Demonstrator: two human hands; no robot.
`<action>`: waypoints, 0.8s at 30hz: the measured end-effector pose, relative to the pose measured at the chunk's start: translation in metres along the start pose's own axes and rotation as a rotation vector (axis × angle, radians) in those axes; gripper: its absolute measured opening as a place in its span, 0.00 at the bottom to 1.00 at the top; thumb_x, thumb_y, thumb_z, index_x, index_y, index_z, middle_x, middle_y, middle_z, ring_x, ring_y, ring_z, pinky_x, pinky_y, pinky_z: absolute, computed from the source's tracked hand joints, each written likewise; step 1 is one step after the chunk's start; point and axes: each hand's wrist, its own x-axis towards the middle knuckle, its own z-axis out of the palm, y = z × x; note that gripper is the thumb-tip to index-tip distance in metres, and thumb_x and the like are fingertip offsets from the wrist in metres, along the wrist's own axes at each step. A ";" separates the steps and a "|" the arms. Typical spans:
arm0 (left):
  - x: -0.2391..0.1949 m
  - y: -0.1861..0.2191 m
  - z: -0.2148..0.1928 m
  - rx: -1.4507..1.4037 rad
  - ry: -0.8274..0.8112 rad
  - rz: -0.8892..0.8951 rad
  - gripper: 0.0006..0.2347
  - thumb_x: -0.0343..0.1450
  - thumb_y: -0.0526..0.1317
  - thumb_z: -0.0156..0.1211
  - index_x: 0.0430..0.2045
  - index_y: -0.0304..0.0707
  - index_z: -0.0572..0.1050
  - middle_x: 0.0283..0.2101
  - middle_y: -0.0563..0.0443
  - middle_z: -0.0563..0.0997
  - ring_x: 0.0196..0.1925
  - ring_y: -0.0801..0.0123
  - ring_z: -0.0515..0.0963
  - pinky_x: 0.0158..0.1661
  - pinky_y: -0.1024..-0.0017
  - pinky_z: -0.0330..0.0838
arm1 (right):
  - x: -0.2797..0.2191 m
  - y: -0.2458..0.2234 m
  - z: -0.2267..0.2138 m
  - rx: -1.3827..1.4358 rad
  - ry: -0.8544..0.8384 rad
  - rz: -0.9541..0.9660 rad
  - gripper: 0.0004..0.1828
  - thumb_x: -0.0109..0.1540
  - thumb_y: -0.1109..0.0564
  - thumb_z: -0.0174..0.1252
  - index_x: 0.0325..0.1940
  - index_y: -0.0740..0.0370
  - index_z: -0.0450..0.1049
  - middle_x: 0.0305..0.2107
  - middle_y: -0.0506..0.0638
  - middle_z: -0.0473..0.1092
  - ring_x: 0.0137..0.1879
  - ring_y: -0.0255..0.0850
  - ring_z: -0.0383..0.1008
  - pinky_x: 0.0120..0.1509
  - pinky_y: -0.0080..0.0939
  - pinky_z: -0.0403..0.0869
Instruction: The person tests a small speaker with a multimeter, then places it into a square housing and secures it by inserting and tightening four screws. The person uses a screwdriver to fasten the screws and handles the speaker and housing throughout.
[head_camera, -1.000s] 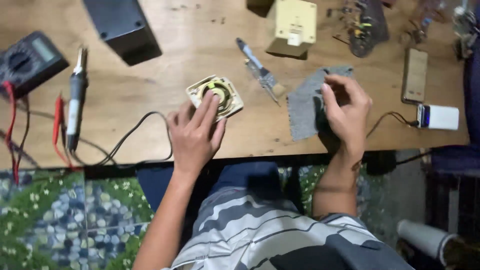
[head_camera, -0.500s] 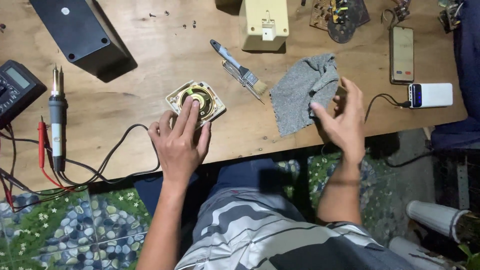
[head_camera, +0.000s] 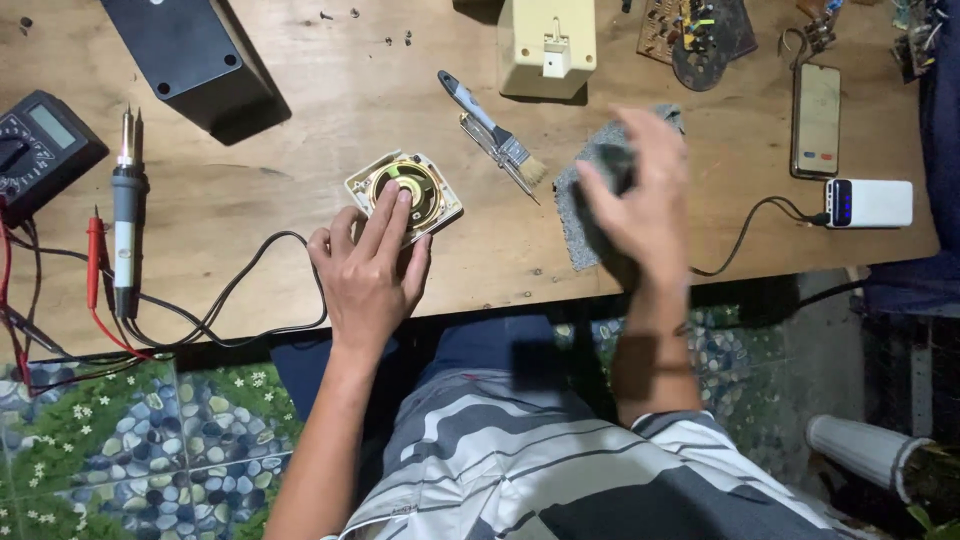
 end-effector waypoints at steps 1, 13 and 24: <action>0.000 0.000 0.001 0.002 0.003 0.001 0.16 0.73 0.49 0.65 0.54 0.50 0.80 0.61 0.60 0.81 0.52 0.59 0.76 0.50 0.61 0.59 | 0.003 -0.002 0.019 0.001 0.002 -0.002 0.32 0.62 0.56 0.73 0.67 0.66 0.71 0.55 0.66 0.69 0.64 0.65 0.67 0.71 0.66 0.61; -0.002 -0.001 0.003 -0.033 0.014 -0.016 0.17 0.72 0.48 0.64 0.55 0.50 0.79 0.60 0.58 0.80 0.53 0.58 0.76 0.50 0.60 0.59 | 0.035 -0.020 0.096 -0.200 -0.268 -0.052 0.12 0.60 0.50 0.70 0.43 0.54 0.78 0.31 0.49 0.72 0.41 0.50 0.79 0.44 0.51 0.78; -0.003 -0.001 0.003 -0.039 0.009 -0.022 0.17 0.73 0.48 0.63 0.56 0.50 0.79 0.61 0.59 0.80 0.54 0.58 0.75 0.51 0.60 0.60 | 0.049 -0.045 0.088 0.199 -0.299 -0.256 0.12 0.67 0.63 0.58 0.55 0.66 0.75 0.35 0.61 0.73 0.43 0.58 0.78 0.45 0.52 0.78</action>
